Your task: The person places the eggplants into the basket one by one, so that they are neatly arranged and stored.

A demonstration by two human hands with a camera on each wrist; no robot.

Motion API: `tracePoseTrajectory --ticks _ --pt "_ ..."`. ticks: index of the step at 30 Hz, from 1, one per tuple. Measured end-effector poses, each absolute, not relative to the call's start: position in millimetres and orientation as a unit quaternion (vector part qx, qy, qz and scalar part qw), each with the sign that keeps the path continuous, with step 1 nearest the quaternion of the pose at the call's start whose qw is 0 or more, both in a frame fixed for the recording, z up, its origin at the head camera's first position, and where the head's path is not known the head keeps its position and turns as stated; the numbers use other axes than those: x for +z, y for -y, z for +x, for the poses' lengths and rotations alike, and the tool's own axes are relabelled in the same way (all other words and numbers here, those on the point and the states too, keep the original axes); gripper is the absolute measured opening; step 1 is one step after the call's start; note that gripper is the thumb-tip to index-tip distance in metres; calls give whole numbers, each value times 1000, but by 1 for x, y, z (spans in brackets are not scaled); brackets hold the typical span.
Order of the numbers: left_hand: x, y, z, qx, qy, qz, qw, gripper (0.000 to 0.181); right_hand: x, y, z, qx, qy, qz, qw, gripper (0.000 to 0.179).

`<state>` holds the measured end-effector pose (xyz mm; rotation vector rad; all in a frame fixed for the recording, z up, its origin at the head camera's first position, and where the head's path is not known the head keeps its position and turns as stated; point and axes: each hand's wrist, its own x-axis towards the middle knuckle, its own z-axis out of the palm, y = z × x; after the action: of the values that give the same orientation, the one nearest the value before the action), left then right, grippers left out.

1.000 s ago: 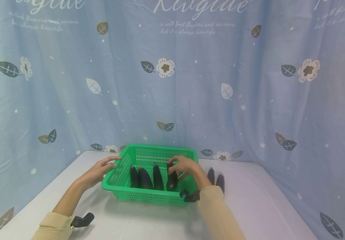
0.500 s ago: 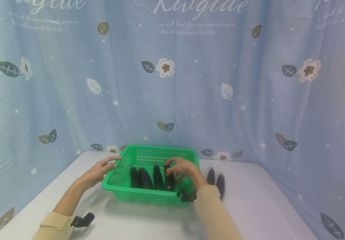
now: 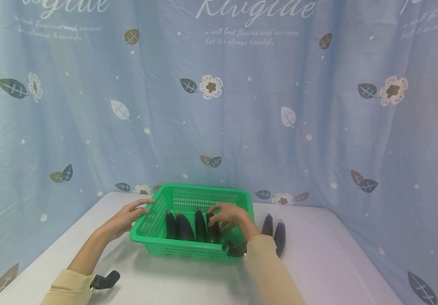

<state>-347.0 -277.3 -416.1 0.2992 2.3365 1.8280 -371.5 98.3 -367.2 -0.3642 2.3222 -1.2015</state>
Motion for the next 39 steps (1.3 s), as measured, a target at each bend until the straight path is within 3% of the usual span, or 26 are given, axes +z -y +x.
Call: tracePoseTrajectory --ticks 39 --pt "-416 277 -348 609 -783 102 77 51 -364 -88 -373 -406 -861 -125 280 53"
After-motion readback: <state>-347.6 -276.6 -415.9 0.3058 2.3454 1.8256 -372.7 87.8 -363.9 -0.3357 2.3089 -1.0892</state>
